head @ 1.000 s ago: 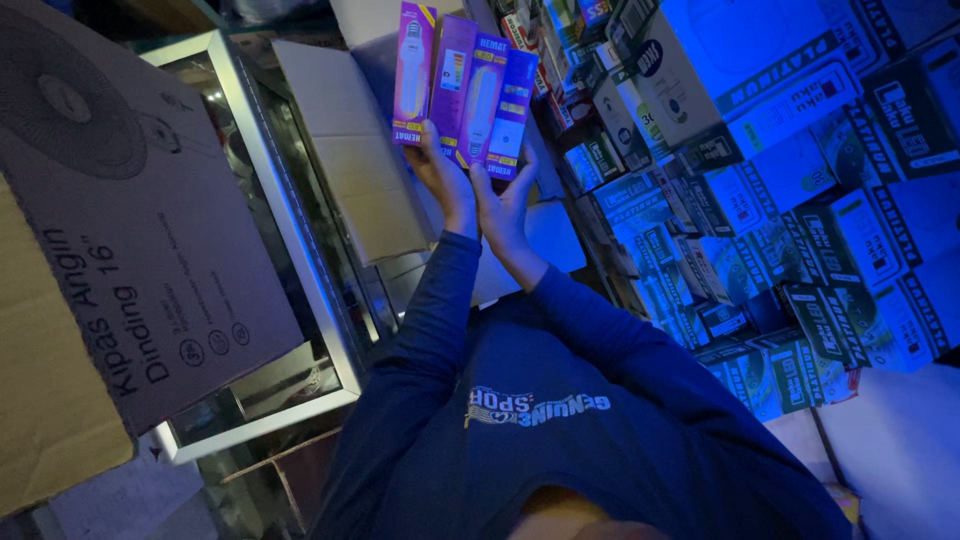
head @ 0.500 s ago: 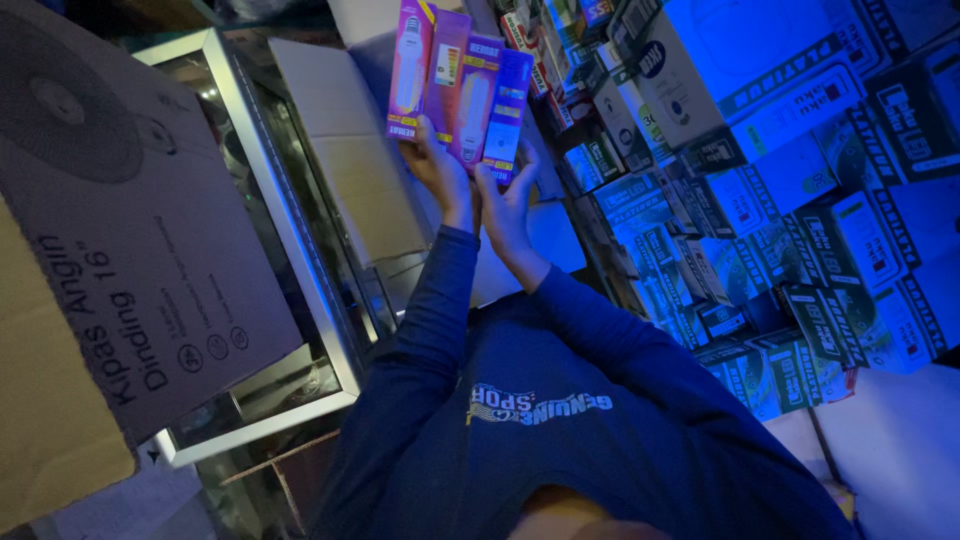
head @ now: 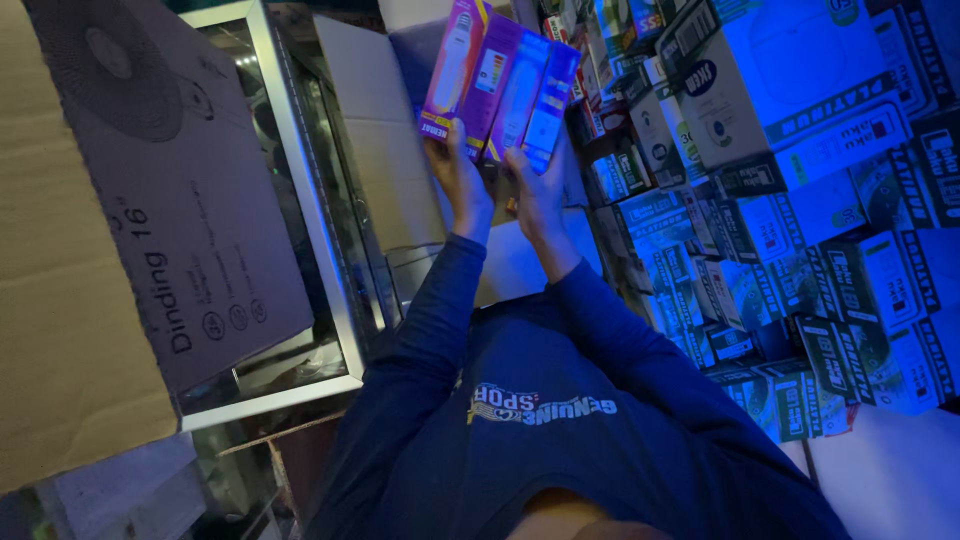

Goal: The person picks up several boxed light bulbs from a large cardboard shipping container, holds them up to view the packaging, and places them on a metal storage shelf.

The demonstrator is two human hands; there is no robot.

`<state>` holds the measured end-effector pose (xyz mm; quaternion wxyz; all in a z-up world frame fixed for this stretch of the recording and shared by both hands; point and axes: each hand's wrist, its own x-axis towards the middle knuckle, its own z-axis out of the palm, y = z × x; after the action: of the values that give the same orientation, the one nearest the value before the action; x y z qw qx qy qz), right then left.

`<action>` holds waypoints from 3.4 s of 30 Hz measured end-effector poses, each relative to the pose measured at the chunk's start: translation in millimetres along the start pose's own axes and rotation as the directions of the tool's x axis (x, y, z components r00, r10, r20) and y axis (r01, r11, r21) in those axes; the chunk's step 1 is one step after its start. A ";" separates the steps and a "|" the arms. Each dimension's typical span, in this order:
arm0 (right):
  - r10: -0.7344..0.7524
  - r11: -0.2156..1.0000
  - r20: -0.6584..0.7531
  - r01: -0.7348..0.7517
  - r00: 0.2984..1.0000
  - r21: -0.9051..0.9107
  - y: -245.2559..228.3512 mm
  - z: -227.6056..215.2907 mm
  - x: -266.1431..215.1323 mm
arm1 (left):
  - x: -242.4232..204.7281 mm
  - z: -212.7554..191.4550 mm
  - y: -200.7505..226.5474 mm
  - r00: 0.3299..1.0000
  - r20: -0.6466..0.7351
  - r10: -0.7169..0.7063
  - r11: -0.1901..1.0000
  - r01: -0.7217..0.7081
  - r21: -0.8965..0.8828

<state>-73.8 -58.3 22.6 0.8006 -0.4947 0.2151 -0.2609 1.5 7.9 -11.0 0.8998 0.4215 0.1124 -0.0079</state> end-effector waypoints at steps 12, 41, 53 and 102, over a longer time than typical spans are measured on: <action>0.298 0.885 0.332 -0.389 0.895 0.254 -65.2 18.6 5.4 | -9.5 -1.3 43.8 0.972 0.227 0.066 0.985 -0.100 0.140; -0.015 0.905 0.227 -0.083 0.974 0.417 -4.9 34.0 -4.9 | -21.4 31.1 110.7 0.910 0.385 0.153 0.983 -0.101 -0.152; -0.139 0.961 0.192 0.086 0.971 0.263 -13.5 57.1 -21.3 | -19.1 36.1 107.0 0.971 0.191 0.143 0.945 -0.077 -0.318; -0.157 0.980 -0.111 0.168 0.981 0.105 -114.1 -183.0 -312.4 | -341.1 6.7 20.8 0.937 0.205 -0.284 0.920 0.326 -0.218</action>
<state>-448.4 -28.5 76.2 0.7914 -0.4503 0.1993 -0.3623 -327.4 -11.3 80.2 0.9393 0.2806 0.1001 -0.1699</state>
